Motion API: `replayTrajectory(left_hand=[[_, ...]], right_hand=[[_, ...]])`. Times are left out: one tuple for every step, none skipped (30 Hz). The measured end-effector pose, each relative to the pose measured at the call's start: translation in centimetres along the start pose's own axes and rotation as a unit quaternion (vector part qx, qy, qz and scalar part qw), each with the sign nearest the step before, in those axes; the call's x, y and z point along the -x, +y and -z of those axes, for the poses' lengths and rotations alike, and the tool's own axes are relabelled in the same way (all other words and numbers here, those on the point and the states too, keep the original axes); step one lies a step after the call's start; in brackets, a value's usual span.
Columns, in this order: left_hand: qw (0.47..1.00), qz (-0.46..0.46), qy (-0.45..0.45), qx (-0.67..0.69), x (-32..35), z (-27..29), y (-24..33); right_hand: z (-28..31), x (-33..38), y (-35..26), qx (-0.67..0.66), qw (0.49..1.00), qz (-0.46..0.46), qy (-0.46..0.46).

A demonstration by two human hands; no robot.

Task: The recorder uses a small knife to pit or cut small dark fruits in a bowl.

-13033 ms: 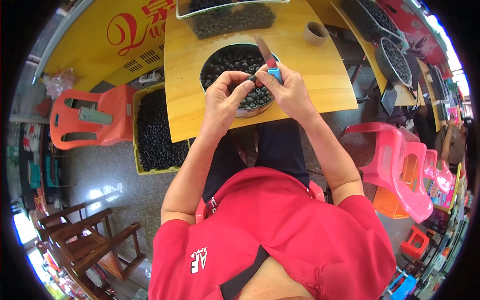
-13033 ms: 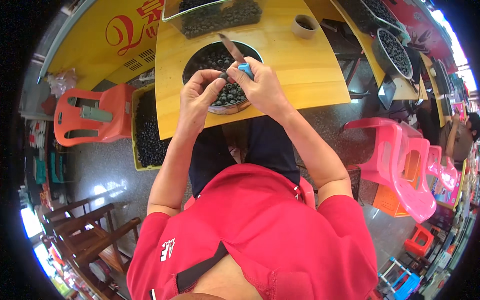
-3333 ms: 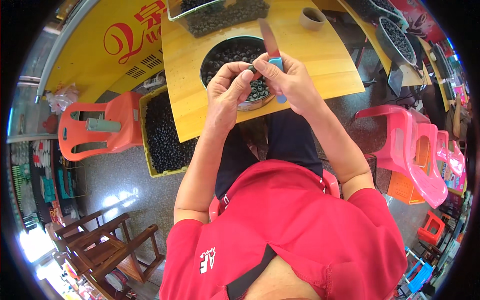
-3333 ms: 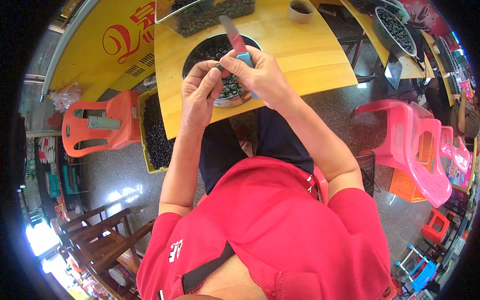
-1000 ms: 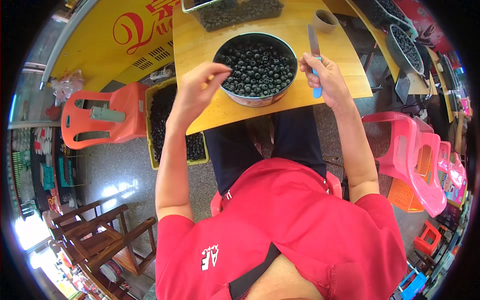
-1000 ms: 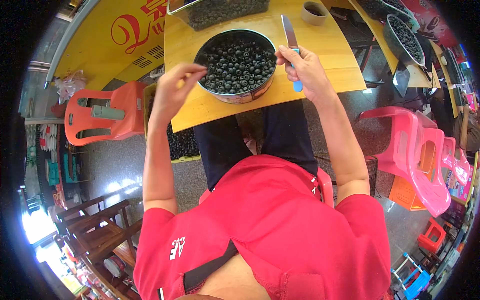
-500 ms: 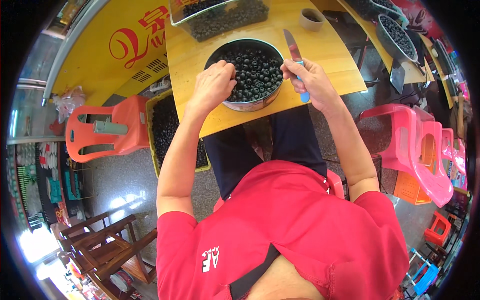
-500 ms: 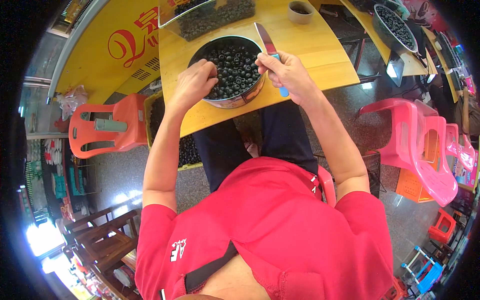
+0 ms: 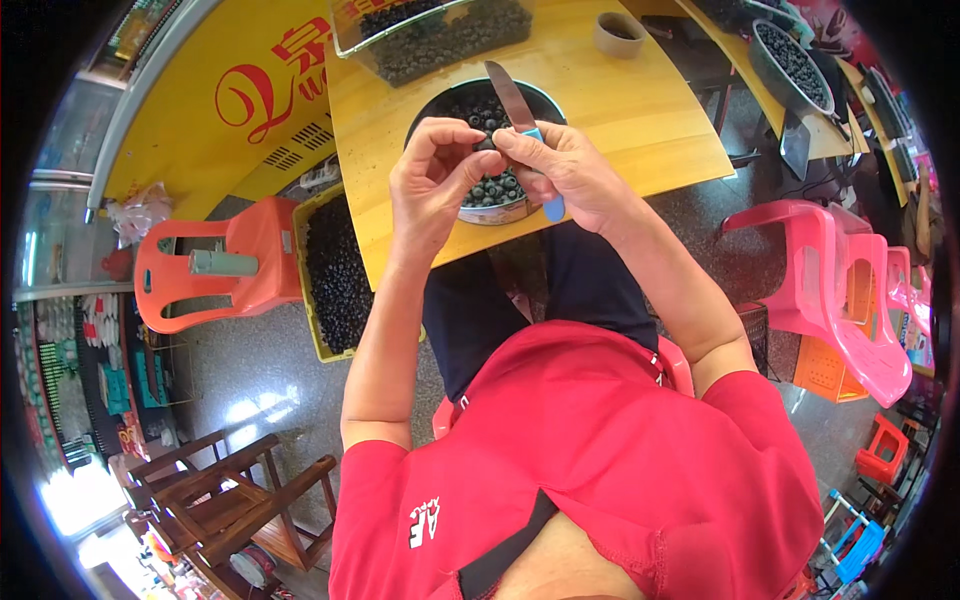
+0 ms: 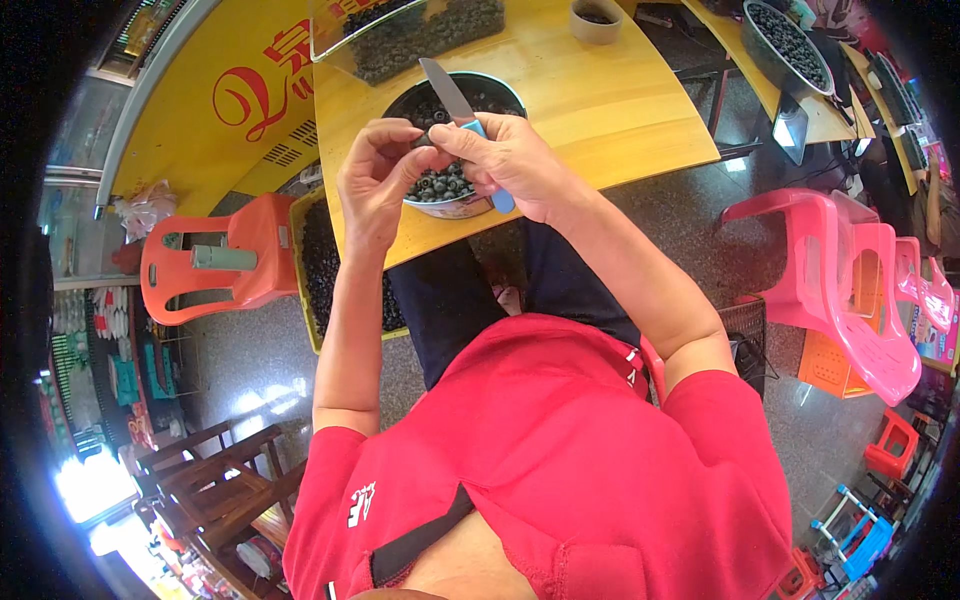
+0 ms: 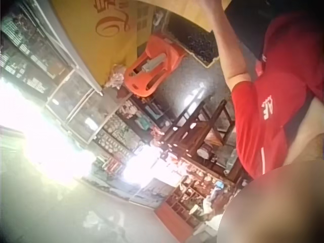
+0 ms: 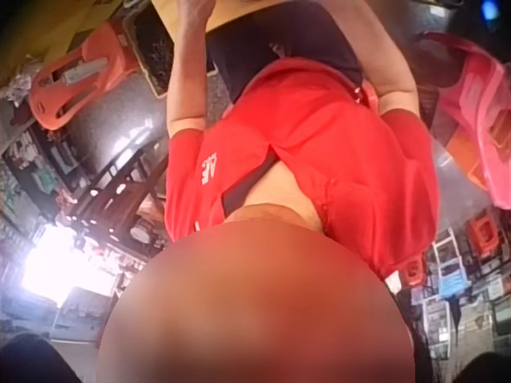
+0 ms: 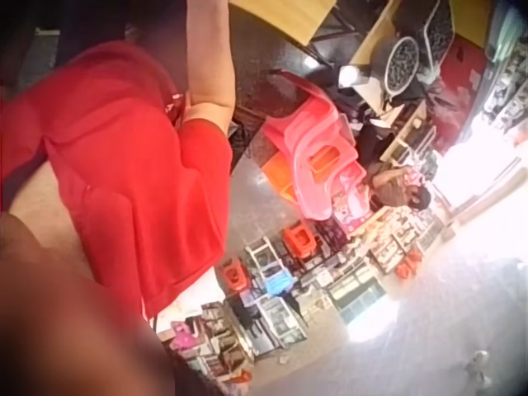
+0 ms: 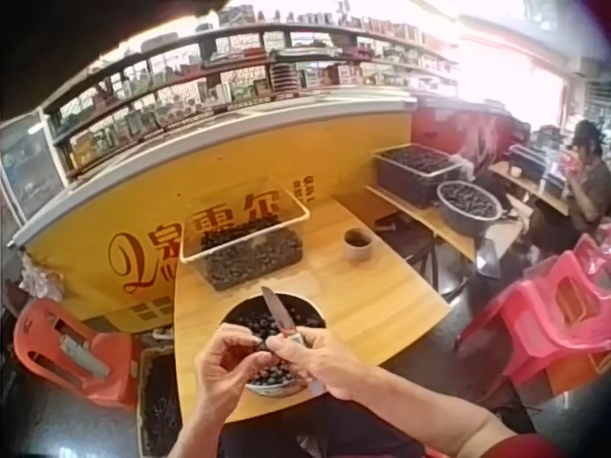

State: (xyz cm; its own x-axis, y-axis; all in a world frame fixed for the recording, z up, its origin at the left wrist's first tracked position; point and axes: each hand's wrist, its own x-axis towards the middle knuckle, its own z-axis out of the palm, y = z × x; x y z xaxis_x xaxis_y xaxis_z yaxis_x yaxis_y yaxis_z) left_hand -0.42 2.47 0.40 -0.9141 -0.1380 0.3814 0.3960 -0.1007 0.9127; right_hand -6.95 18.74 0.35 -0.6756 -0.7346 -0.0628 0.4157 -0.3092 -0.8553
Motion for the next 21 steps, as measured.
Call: replayTrajectory(left_hand=[[1.0, 0.0, 0.001, 0.001, 0.2, 0.1, -0.4], [1.0, -0.008, 0.013, -0.001, 0.4, 0.2, -0.7], [1.0, -0.017, 0.024, -0.002, 0.4, 0.1, -0.7], [1.0, -0.017, 0.025, -0.001, 0.6, -0.2, -0.6], [0.999, -0.002, 0.039, 0.012, 0.8, -0.5, -0.4], [0.998, 0.013, 0.053, 0.027, 1.0, -0.8, -0.2], [0.998, 0.013, 0.054, 0.027, 1.1, -0.8, -0.3], [0.998, 0.025, 0.057, 0.028, 1.1, -0.8, -0.4], [0.997, 0.037, 0.06, 0.029, 1.2, -0.9, -0.4], [0.997, 0.037, 0.061, 0.03, 1.2, -1.1, -0.2], [0.996, 0.059, 0.069, 0.026, 1.1, -1.3, 0.0], [0.994, 0.079, 0.078, 0.022, 1.1, -1.5, 0.2], [0.993, 0.079, 0.079, 0.022, 1.2, -1.5, 0.2], [0.993, 0.09, 0.078, 0.014, 1.2, -1.4, 0.2], [0.992, 0.1, 0.077, 0.006, 1.2, -1.4, 0.2], [0.992, 0.1, 0.077, 0.006, 1.3, -1.4, 0.3], [0.991, 0.108, 0.08, 0.003, 1.4, -1.5, 0.4], [0.99, 0.115, 0.081, 0.002, 1.4, -1.5, 0.4], [0.99, 0.115, 0.081, 0.003, 1.4, -1.5, 0.4], [0.99, 0.118, 0.08, 0.015, 1.5, -1.4, 0.3], [0.989, 0.121, 0.08, 0.027, 1.5, -1.3, 0.2]], right_hand=[[-0.2, 0.1, -0.2, 0.001, 1.0, -0.001, 0.0], [-0.5, 0.3, -0.6, -0.007, 1.0, -0.013, -0.003], [-0.8, 0.4, -0.9, -0.016, 1.0, -0.025, -0.005], [-0.7, 0.4, -0.9, -0.015, 1.0, -0.026, -0.006], [-0.5, 0.3, -0.8, -0.005, 1.0, -0.013, 0.008], [-0.3, 0.3, -0.8, 0.006, 1.0, 0.001, 0.022], [-0.2, 0.3, -0.8, 0.007, 1.0, 0.0, 0.022], [-0.1, 0.3, -0.9, 0.026, 0.999, 0.015, 0.028], [0.0, 0.3, -0.9, 0.045, 0.998, 0.03, 0.034], [-0.1, 0.3, -0.9, 0.045, 0.998, 0.028, 0.034], [-0.2, 0.4, -1.0, 0.053, 0.997, 0.038, 0.034], [-0.3, 0.4, -1.1, 0.061, 0.996, 0.047, 0.033], [-0.3, 0.4, -1.2, 0.061, 0.997, 0.046, 0.032], [-0.3, 0.5, -1.2, 0.072, 0.996, 0.05, 0.034], [-0.3, 0.5, -1.3, 0.082, 0.995, 0.054, 0.037], [-0.4, 0.5, -1.4, 0.082, 0.995, 0.053, 0.037], [-0.5, 0.6, -1.5, 0.09, 0.994, 0.05, 0.038], [-0.5, 0.6, -1.6, 0.099, 0.993, 0.046, 0.041], [-0.4, 0.6, -1.5, 0.099, 0.993, 0.046, 0.042], [-0.2, 0.5, -1.3, 0.083, 0.995, 0.037, 0.043], [0.0, 0.5, -1.2, 0.067, 0.996, 0.028, 0.042]])
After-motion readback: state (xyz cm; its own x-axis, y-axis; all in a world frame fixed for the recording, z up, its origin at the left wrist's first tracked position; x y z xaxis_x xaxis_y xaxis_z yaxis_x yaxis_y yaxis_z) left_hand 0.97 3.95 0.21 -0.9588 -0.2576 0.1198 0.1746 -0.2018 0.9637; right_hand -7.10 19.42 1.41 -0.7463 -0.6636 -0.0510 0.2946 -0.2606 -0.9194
